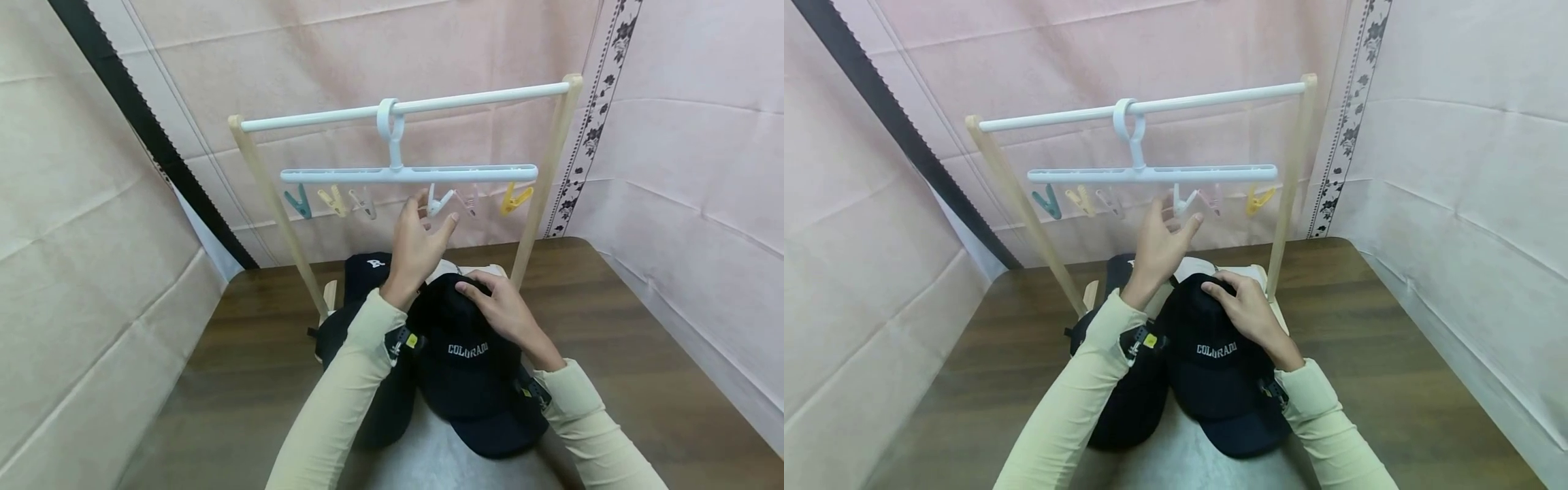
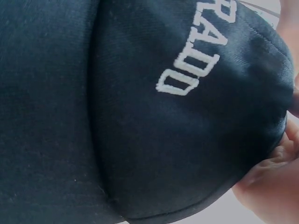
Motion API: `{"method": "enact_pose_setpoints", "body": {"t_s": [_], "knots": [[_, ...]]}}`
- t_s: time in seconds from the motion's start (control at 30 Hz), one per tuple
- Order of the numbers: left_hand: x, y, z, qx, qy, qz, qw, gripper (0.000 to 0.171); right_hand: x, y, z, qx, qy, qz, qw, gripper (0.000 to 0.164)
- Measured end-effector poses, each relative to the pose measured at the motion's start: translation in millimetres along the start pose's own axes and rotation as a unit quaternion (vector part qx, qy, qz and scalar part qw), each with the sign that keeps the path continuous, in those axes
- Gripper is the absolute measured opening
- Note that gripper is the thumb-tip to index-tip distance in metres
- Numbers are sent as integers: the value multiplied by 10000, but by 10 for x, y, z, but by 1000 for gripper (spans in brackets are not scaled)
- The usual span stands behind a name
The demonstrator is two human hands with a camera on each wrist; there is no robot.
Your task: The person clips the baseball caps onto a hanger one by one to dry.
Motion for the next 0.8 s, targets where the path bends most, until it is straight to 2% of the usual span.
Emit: {"method": "enact_pose_setpoints", "body": {"t_s": [0.1, 0.2, 0.53, 0.8], "knots": [[-82, -26, -18, 725, 95, -80, 9973, 63, -16, -19, -11, 33, -8, 53, 10000, 17], [-109, -64, -83, 1010, 19, -111, 9948, 55, 2, -18, -18, 45, 18, 32, 10000, 17], [-88, -156, -181, 660, -79, 4, 9978, 30, 92, -26, -92, -44, -181, 101, 9998, 22], [-88, -120, -147, 839, -54, 221, 9962, 29, -7, -30, -58, -53, -102, 22, 9999, 22]]}}
Point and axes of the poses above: each hand's wrist, its own x-axis away from the middle knuckle, its own y-axis out of the back of the hand, z = x × y, the point moved 9 cm from there along -x, towards the middle knuckle
